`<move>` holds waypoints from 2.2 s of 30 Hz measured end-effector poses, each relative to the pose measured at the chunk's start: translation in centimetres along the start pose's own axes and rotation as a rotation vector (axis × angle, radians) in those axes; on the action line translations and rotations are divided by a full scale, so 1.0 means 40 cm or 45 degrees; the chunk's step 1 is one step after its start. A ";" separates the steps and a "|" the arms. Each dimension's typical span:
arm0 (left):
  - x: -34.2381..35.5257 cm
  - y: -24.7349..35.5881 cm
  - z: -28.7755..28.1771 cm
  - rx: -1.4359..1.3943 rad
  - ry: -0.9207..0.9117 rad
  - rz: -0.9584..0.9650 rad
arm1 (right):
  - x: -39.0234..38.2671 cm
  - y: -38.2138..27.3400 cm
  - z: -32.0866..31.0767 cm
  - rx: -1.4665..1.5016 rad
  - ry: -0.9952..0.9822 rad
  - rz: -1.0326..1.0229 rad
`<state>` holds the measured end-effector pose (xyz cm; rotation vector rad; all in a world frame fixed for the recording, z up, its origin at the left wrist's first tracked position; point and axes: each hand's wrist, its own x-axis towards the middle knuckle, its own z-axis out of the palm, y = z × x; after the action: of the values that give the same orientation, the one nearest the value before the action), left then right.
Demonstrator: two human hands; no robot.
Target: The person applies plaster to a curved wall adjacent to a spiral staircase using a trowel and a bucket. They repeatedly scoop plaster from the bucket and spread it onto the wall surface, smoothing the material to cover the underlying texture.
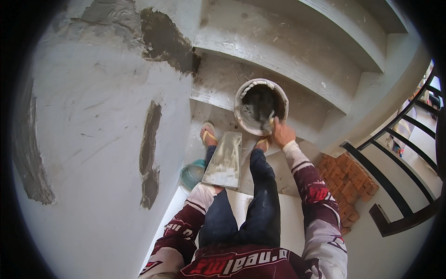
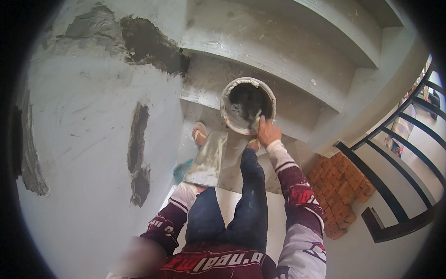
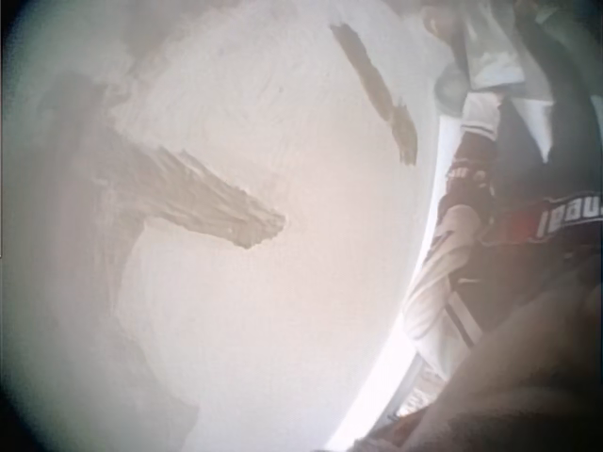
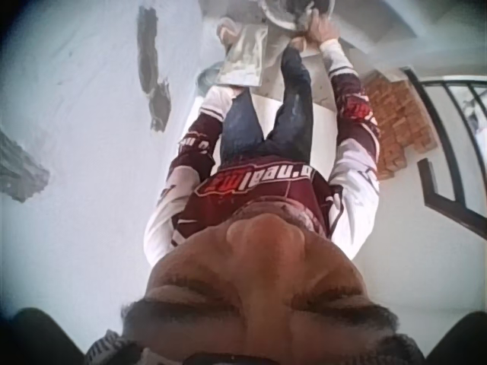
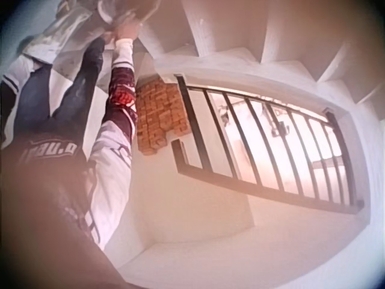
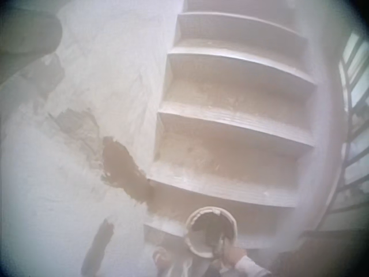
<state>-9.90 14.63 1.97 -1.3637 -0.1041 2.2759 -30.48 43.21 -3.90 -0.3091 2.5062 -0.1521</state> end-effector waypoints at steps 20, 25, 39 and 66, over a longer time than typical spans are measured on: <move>0.100 0.030 -0.093 0.395 0.246 -0.052 | 0.110 0.026 0.032 -0.149 0.144 0.059; 0.077 0.023 -0.020 0.355 0.296 0.025 | 0.082 -0.024 -0.009 0.037 -0.209 0.130; 0.168 0.021 0.011 0.472 0.354 0.375 | 0.012 0.138 0.156 1.186 -0.262 0.223; 0.330 -0.014 0.190 0.260 -0.324 0.099 | -0.531 -0.131 -0.301 0.558 0.381 -0.030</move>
<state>-21.26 22.24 -4.75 -0.9884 0.0975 2.4394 -19.71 44.02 18.64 -0.1403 2.6694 -0.7950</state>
